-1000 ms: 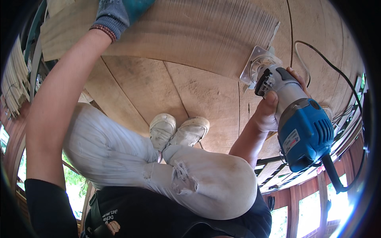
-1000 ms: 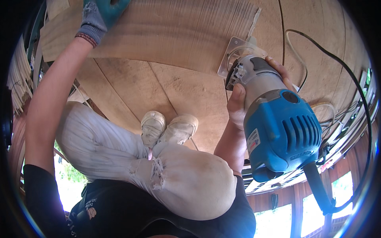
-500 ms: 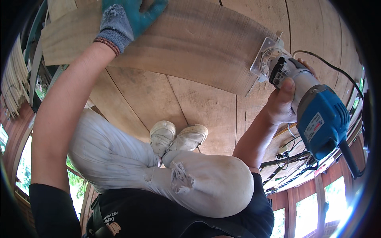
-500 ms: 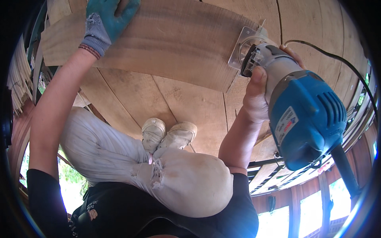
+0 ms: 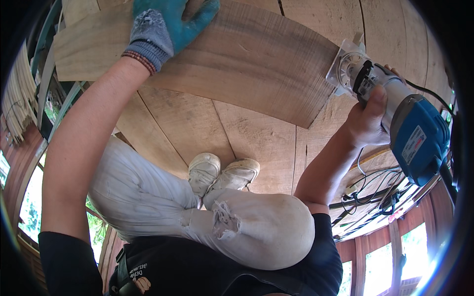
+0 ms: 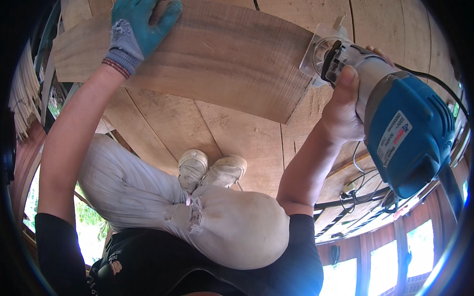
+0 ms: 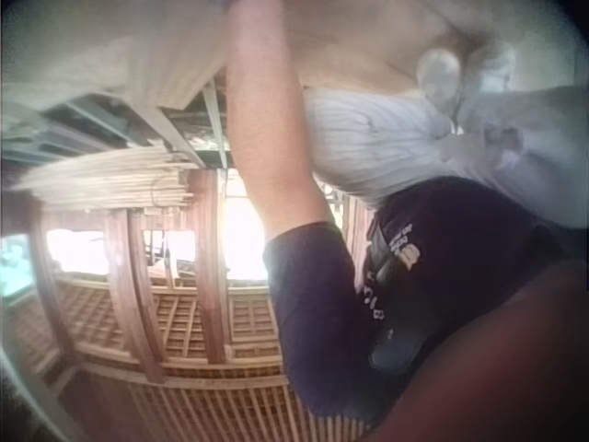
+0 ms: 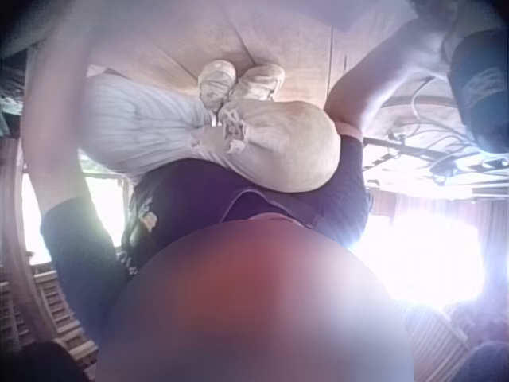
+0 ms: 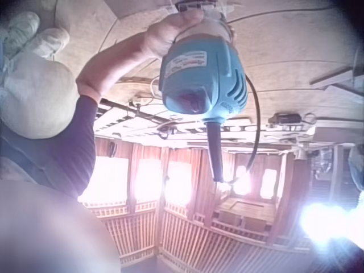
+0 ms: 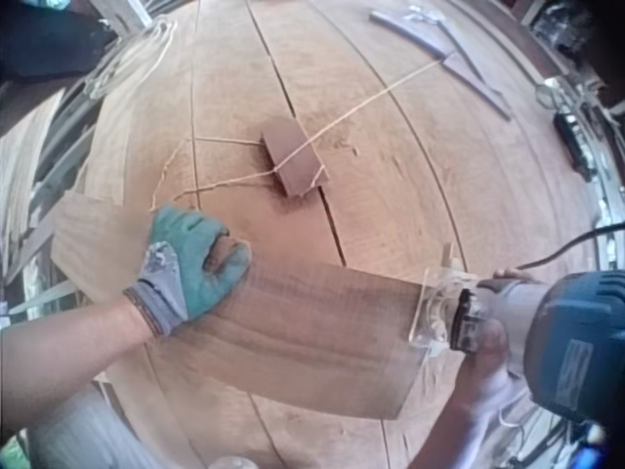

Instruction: The person uses a handheld router to shape the edge of a wooden plank, then carries the plank to a floor joist area and fits it into place. The person repeats this process with another plank, aligning and seating each piece into the floor structure.

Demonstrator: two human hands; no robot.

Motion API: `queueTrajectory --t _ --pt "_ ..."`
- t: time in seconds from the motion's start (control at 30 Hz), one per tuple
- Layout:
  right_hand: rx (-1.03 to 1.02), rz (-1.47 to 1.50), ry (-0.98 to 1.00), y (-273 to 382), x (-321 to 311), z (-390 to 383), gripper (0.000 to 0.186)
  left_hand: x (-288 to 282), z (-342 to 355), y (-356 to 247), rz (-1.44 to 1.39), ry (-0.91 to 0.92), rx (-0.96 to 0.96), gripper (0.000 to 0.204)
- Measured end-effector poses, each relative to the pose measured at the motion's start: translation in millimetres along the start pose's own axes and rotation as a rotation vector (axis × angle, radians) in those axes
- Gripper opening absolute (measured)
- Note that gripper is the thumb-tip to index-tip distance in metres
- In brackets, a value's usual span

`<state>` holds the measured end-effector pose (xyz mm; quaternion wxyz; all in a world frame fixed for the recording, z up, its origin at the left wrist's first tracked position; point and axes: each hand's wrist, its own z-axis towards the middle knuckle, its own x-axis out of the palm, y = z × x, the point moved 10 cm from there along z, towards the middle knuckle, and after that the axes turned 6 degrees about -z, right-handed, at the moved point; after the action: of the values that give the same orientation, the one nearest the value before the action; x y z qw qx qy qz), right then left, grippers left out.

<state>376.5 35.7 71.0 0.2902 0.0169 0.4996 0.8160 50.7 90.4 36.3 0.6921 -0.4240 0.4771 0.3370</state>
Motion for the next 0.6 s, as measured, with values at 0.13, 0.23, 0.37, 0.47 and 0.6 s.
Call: queueTrajectory --t 0.13,0.23,0.37,0.47,0.6 --pt "0.001 0.067 -0.07 -5.8 -3.8 0.1 0.045 0.8 -1.4 1.7 -0.01 0.006 -0.015 0.029" --pt "0.003 0.105 -0.064 -11.3 -1.3 10.2 0.044 -0.4 -2.7 0.5 0.027 -0.023 0.014 0.03" --pt "-0.144 0.075 -0.111 -10.2 -6.2 48.9 0.045 23.4 -7.8 26.7 0.071 0.197 -0.179 0.042" --pt "-0.124 0.034 -0.108 -2.8 -32.4 67.5 0.048 22.2 -8.5 27.3 0.072 0.155 -0.14 0.04" --pt "-0.041 -0.02 -0.166 18.0 -84.4 52.0 0.053 22.7 -10.9 29.2 0.088 0.089 -0.083 0.042"
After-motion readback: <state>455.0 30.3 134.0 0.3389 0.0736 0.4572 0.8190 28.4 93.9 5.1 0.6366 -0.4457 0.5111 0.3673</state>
